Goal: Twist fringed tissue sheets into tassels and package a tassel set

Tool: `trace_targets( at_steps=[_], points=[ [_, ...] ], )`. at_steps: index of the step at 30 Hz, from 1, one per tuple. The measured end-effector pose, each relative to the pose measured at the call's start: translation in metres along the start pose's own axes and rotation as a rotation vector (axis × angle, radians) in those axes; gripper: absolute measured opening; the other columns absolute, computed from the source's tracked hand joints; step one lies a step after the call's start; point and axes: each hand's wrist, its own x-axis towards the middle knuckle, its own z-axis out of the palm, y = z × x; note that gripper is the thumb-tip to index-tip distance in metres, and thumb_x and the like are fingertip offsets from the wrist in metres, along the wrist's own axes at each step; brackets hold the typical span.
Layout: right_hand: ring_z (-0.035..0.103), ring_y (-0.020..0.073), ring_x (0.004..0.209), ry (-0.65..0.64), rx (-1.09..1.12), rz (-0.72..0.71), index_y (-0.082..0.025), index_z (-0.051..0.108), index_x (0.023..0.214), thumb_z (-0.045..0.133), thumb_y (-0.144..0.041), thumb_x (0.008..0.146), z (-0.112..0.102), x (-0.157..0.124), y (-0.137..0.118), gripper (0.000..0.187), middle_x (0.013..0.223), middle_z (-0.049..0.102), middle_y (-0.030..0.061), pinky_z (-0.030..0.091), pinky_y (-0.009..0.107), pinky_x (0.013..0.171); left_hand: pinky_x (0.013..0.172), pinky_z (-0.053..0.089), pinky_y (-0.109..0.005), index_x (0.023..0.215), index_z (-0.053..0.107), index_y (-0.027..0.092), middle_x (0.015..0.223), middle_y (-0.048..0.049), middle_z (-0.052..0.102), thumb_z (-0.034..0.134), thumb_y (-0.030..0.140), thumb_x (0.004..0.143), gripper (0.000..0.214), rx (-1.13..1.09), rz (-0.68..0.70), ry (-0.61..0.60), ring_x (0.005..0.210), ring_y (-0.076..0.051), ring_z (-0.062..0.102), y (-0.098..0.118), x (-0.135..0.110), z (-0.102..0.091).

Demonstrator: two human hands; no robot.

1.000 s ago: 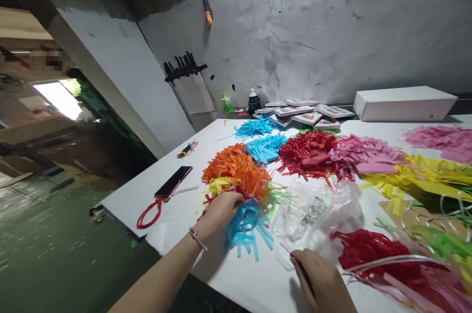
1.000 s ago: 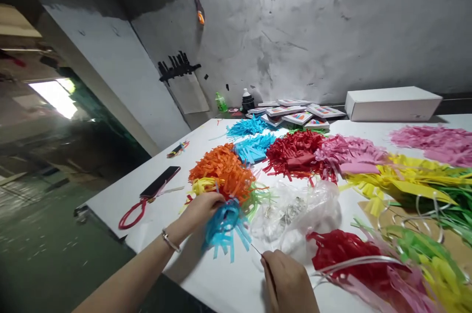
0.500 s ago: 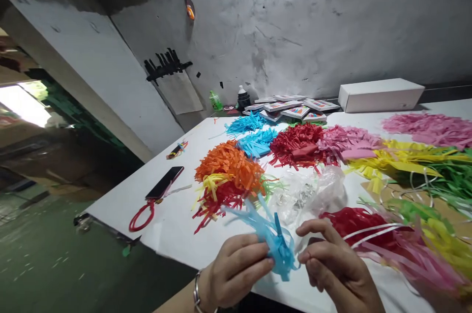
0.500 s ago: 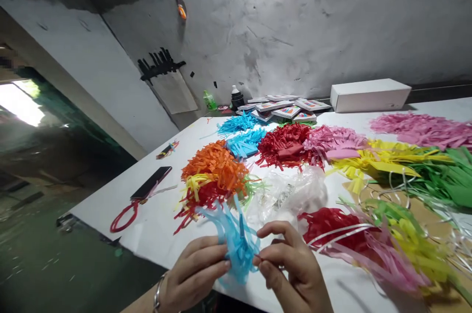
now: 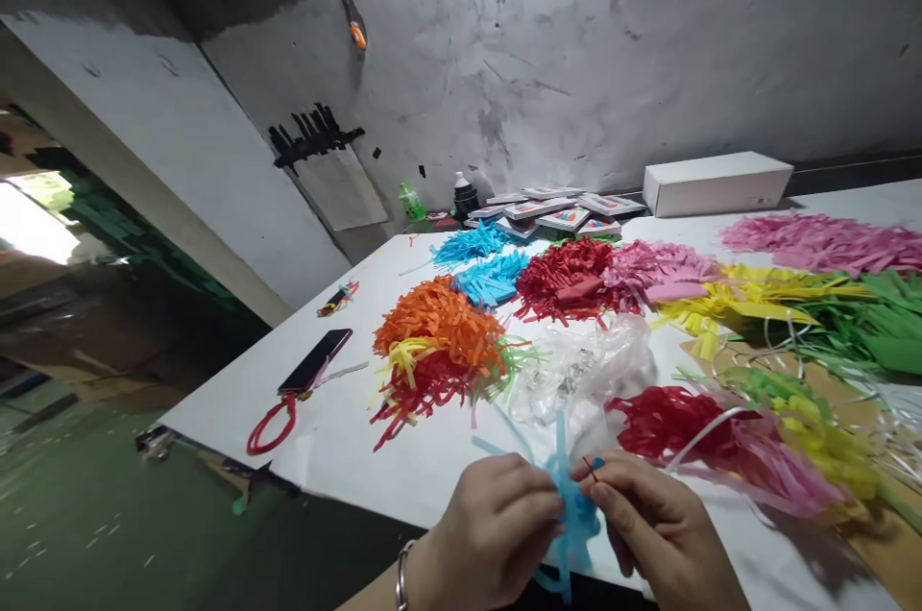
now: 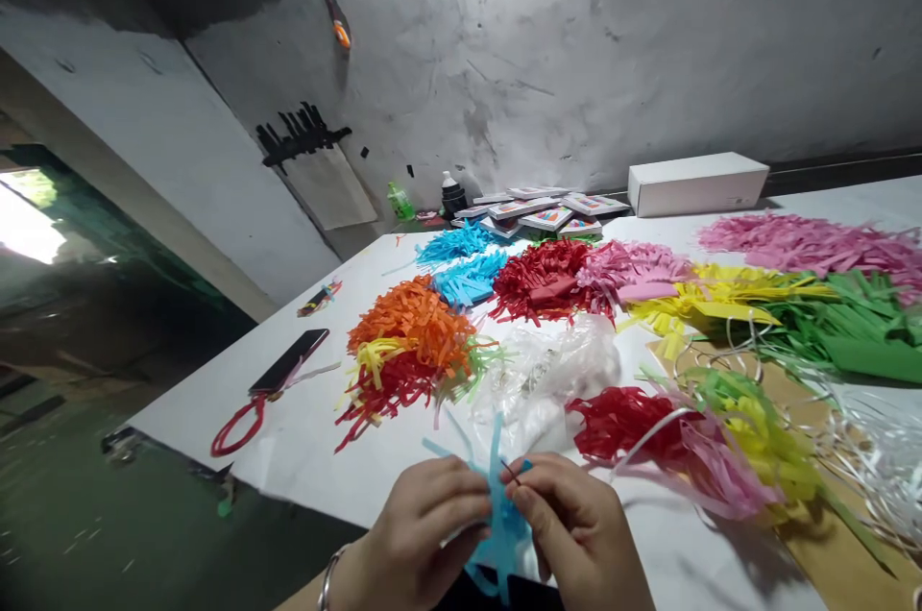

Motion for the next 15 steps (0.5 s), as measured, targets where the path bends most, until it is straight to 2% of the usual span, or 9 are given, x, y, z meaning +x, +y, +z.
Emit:
trace_targets(
  at_steps=[2, 3, 5, 6, 8, 10, 11, 13, 15],
  points=[
    [0.07, 0.0147, 0.071, 0.083, -0.175, -0.197, -0.024, 0.075, 0.091, 0.061, -0.032, 0.095, 0.001, -0.003, 0.001, 0.017, 0.102, 0.073, 0.0074, 0.056, 0.019, 0.059, 0.076, 0.058, -0.033, 0.108, 0.068, 0.02, 0.098, -0.0125, 0.074, 0.06, 0.021, 0.093, 0.017, 0.011, -0.083, 0.055, 0.084, -0.022, 0.07, 0.003, -0.003, 0.005],
    [0.073, 0.0172, 0.082, 0.098, -0.244, -0.295, -0.025, 0.075, 0.094, 0.062, -0.026, 0.094, 0.002, -0.005, 0.002, 0.013, 0.102, 0.075, 0.0067, 0.059, 0.021, 0.069, 0.082, 0.056, -0.036, 0.114, 0.066, 0.02, 0.107, -0.0142, 0.071, 0.061, 0.024, 0.093, 0.022, 0.014, -0.128, 0.119, 0.094, -0.024, 0.068, 0.003, -0.006, 0.01],
    [0.073, 0.0186, 0.094, 0.068, -0.302, -0.441, -0.027, 0.073, 0.1, 0.063, -0.018, 0.092, 0.007, -0.007, 0.003, 0.016, 0.102, 0.076, 0.005, 0.059, 0.022, 0.082, 0.095, 0.051, -0.043, 0.13, 0.059, 0.021, 0.123, -0.0175, 0.065, 0.061, 0.032, 0.094, 0.038, -0.018, -0.111, 0.185, 0.112, -0.03, 0.061, 0.005, -0.011, 0.022],
    [0.074, 0.0181, 0.095, 0.045, -0.295, -0.478, -0.027, 0.073, 0.102, 0.063, -0.016, 0.092, 0.01, -0.009, 0.003, 0.018, 0.103, 0.076, 0.0044, 0.059, 0.022, 0.083, 0.097, 0.049, -0.044, 0.134, 0.056, 0.021, 0.124, -0.0176, 0.064, 0.059, 0.034, 0.096, 0.041, -0.069, -0.093, 0.173, 0.114, -0.03, 0.06, 0.007, -0.013, 0.029],
    [0.074, 0.0174, 0.093, 0.053, -0.257, -0.471, -0.027, 0.072, 0.102, 0.061, -0.018, 0.094, 0.015, -0.013, 0.004, 0.017, 0.108, 0.075, 0.0049, 0.059, 0.022, 0.082, 0.091, 0.049, -0.04, 0.124, 0.063, 0.02, 0.109, -0.0141, 0.068, 0.05, 0.035, 0.1, 0.031, -0.238, -0.158, 0.153, 0.102, -0.027, 0.062, 0.011, -0.017, 0.042],
    [0.073, 0.0165, 0.087, 0.12, -0.252, -0.406, -0.026, 0.072, 0.1, 0.058, -0.022, 0.096, 0.017, -0.017, 0.004, 0.016, 0.112, 0.073, 0.0066, 0.059, 0.022, 0.076, 0.076, 0.048, -0.031, 0.103, 0.07, 0.019, 0.084, -0.0075, 0.065, 0.046, 0.037, 0.103, 0.03, -0.454, -0.384, 0.158, 0.079, -0.02, 0.059, 0.016, -0.019, 0.052],
    [0.073, 0.0155, 0.081, 0.165, -0.268, -0.374, -0.026, 0.073, 0.099, 0.057, -0.024, 0.097, 0.017, -0.02, 0.004, 0.015, 0.108, 0.073, 0.0065, 0.059, 0.02, 0.071, 0.069, 0.045, -0.028, 0.098, 0.07, 0.017, 0.076, -0.0047, 0.06, 0.048, 0.043, 0.102, 0.033, -0.566, -0.513, 0.167, 0.071, -0.017, 0.055, 0.019, -0.02, 0.055],
    [0.07, 0.0141, 0.071, 0.227, -0.325, -0.34, -0.026, 0.072, 0.099, 0.059, -0.024, 0.096, 0.014, -0.025, 0.004, 0.013, 0.091, 0.073, 0.004, 0.056, 0.018, 0.063, 0.059, 0.038, -0.024, 0.102, 0.069, 0.015, 0.067, 0.0003, 0.05, 0.055, 0.054, 0.096, 0.043, -0.774, -0.709, 0.183, 0.061, -0.013, 0.047, 0.021, -0.021, 0.058],
    [0.069, 0.0141, 0.068, 0.244, -0.382, -0.337, -0.026, 0.071, 0.099, 0.06, -0.025, 0.096, 0.012, -0.031, 0.007, 0.011, 0.078, 0.071, 0.0009, 0.054, 0.018, 0.064, 0.055, 0.033, -0.023, 0.108, 0.067, 0.013, 0.063, 0.0034, 0.044, 0.059, 0.063, 0.09, 0.054, -0.924, -0.793, 0.193, 0.057, -0.011, 0.041, 0.021, -0.021, 0.06]
  ],
)
